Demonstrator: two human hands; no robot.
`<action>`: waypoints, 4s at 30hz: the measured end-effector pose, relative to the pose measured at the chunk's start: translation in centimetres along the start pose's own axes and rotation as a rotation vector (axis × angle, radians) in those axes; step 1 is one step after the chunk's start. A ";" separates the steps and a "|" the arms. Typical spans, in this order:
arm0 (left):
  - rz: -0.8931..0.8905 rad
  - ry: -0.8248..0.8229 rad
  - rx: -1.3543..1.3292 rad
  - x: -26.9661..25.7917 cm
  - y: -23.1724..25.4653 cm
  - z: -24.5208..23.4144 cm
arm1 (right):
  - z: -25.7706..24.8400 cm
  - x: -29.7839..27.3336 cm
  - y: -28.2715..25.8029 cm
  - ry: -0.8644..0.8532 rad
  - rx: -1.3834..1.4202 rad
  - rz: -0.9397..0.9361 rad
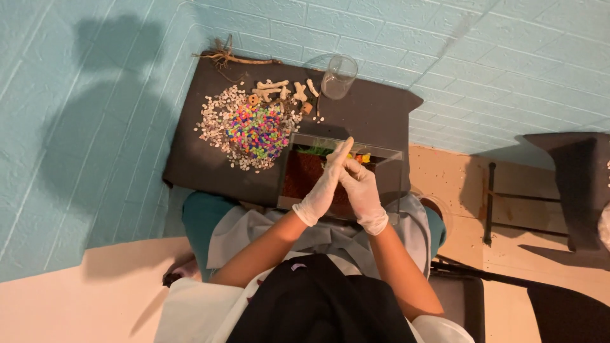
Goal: Placing and arranging artificial plants and flowers inside a glass terrarium tank.
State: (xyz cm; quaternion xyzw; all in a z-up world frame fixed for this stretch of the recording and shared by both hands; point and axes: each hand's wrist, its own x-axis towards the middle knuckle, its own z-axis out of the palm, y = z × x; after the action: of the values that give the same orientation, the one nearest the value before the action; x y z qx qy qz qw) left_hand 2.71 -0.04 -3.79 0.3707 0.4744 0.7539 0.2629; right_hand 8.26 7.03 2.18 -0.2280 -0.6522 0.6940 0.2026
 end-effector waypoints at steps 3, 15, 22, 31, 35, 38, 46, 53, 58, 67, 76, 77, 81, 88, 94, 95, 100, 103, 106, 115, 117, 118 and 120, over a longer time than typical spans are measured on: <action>-0.002 0.038 0.191 0.4 -0.2 -0.6 | -1.4 0.6 3.6 0.041 -0.097 -0.028; 0.131 0.033 0.972 0.4 1.3 -2.2 | -2.2 1.4 5.8 -0.069 -0.034 -0.219; 0.003 -0.045 1.227 0.9 1.8 -4.0 | -3.5 1.9 8.8 -0.255 -0.173 -0.157; -0.019 -0.271 1.401 0.6 3.6 -4.7 | -4.1 4.7 4.9 -0.056 -0.150 -0.005; 0.027 -0.358 1.496 -0.7 1.9 -5.3 | -7.4 5.6 10.7 -0.052 -0.242 0.122; 0.068 -0.457 1.541 -2.2 -0.1 -6.2 | -5.9 3.6 9.1 -0.082 -0.363 0.253; 0.217 0.367 1.392 -3.1 -2.3 -16.8 | -7.9 1.3 8.2 -0.101 -1.126 0.510; -0.281 0.700 1.270 -2.5 -14.3 -28.0 | -7.3 0.3 10.2 0.025 -1.246 0.314; -0.299 0.522 1.353 1.1 -15.9 -27.0 | -6.8 0.3 10.0 0.063 -1.284 0.256; -0.240 0.280 1.715 2.6 -20.4 -27.7 | -7.1 0.1 10.3 0.067 -1.306 0.157; -0.157 0.423 1.540 1.6 -18.4 -25.9 | -7.3 0.0 11.3 0.102 -1.318 0.098; -0.038 0.482 1.431 1.4 -16.8 -25.2 | -7.2 0.0 11.3 0.117 -1.305 0.069; -0.083 0.526 1.045 0.3 -8.3 -19.3 | -7.0 0.0 11.0 0.144 -1.307 0.001; -0.118 0.458 0.897 -0.8 -0.8 -13.5 | -7.3 -0.2 10.9 0.169 -1.176 -0.044; -0.117 0.332 0.863 0.1 1.3 -8.1 | -4.6 0.6 6.1 0.143 -0.636 0.150; -0.121 0.301 0.870 0.1 1.1 -7.3 | -4.0 0.8 5.5 0.140 -0.545 0.161; -0.091 0.209 0.906 -0.4 0.1 -5.7 | -3.4 1.2 5.8 0.073 -0.258 0.199; -0.067 0.159 0.938 -0.5 0.8 -5.2 | -3.7 1.1 5.7 0.020 -0.125 0.233; -0.152 0.110 0.797 -0.2 1.6 -4.9 | -3.6 1.1 5.8 0.017 -0.059 0.251; -0.583 0.157 0.375 0.5 1.2 -4.4 | -4.6 1.4 6.0 0.008 -0.105 0.283; -0.605 0.175 0.332 0.9 1.3 -4.2 | -4.7 1.6 6.2 0.010 -0.132 0.283; -0.609 0.186 0.339 1.0 1.0 -4.2 | -4.7 1.6 6.4 0.019 -0.128 0.281; -0.616 0.194 0.346 1.3 0.6 -4.2 | -5.1 1.6 6.6 0.032 -0.123 0.280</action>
State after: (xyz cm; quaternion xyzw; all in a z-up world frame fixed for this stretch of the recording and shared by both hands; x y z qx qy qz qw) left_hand -1.45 -1.52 -4.05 0.1764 0.7071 0.5795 0.3648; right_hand 10.01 11.70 -4.73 -0.3397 -0.6519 0.6706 0.0997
